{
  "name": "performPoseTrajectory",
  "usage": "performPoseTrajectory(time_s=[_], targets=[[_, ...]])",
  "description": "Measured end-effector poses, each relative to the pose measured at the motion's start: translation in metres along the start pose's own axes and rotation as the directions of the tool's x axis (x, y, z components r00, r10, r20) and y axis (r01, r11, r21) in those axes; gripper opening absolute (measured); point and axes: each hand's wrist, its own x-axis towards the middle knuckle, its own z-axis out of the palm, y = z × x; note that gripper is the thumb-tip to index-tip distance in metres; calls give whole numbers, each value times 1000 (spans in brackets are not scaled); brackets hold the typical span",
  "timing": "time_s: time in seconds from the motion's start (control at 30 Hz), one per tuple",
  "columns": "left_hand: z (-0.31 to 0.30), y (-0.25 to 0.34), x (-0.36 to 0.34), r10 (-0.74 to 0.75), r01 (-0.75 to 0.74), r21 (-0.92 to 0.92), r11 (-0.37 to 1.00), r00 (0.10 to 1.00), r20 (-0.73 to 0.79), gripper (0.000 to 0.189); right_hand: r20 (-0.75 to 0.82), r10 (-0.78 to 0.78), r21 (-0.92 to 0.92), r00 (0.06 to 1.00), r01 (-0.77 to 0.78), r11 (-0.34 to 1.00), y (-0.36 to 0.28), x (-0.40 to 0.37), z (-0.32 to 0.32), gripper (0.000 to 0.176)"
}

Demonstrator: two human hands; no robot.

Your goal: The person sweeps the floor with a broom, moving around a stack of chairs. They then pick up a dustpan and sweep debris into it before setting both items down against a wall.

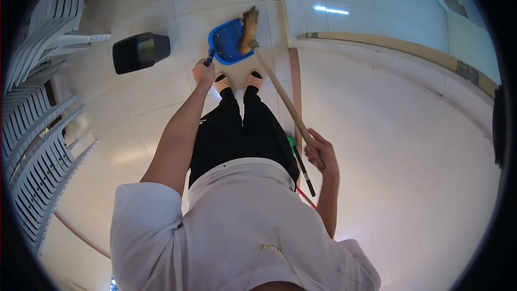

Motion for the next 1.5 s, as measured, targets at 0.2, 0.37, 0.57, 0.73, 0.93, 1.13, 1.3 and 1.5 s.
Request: performPoseTrajectory(time_s=[0.2, 0.37, 0.57, 0.73, 0.93, 1.13, 1.3, 1.5], targets=[[-37, -39, -9, 3, -4, -15, 1000, 998, -57, 31, -78, -254, -547, 964, 171, 819, -9, 4, 0, 46], [-42, -57, -15, -102, 96, -44, 994, 986, -133, 29, 6, -213, -409, 977, 197, 891, 29, 113, 48, 48], [-30, -66, -15, -204, 179, -141, 974, 960, -190, 28, 171, -14, -322, 985, 69, 944, 12, 50, 72, 42], [-47, -90, -17, -267, 228, -188, 955, 939, -216, 30, 15, -18, -423, 1000, 23, 906, -62, -37, 45, 54], [-63, -148, -31, -451, 351, -373, 859, 864, -225, 34, 16, -228, -620, 974, 188, 762, -137, 21, 88, 34], [-34, -167, -27, -650, 388, -658, 646, 731, -208, 31, 210, -565, -816, 798, 461, 348, -161, 227, 190, 28], [-15, -139, -7, -699, 426, -660, 619, 681, -216, 31, 578, -494, -813, 650, 512, -277, -136, 274, 148, 21], [4, -119, 9, -719, 496, -602, 625, 666, -199, 34, 150, 124, -613, 981, -6, 790, -233, 139, 117, 34]])
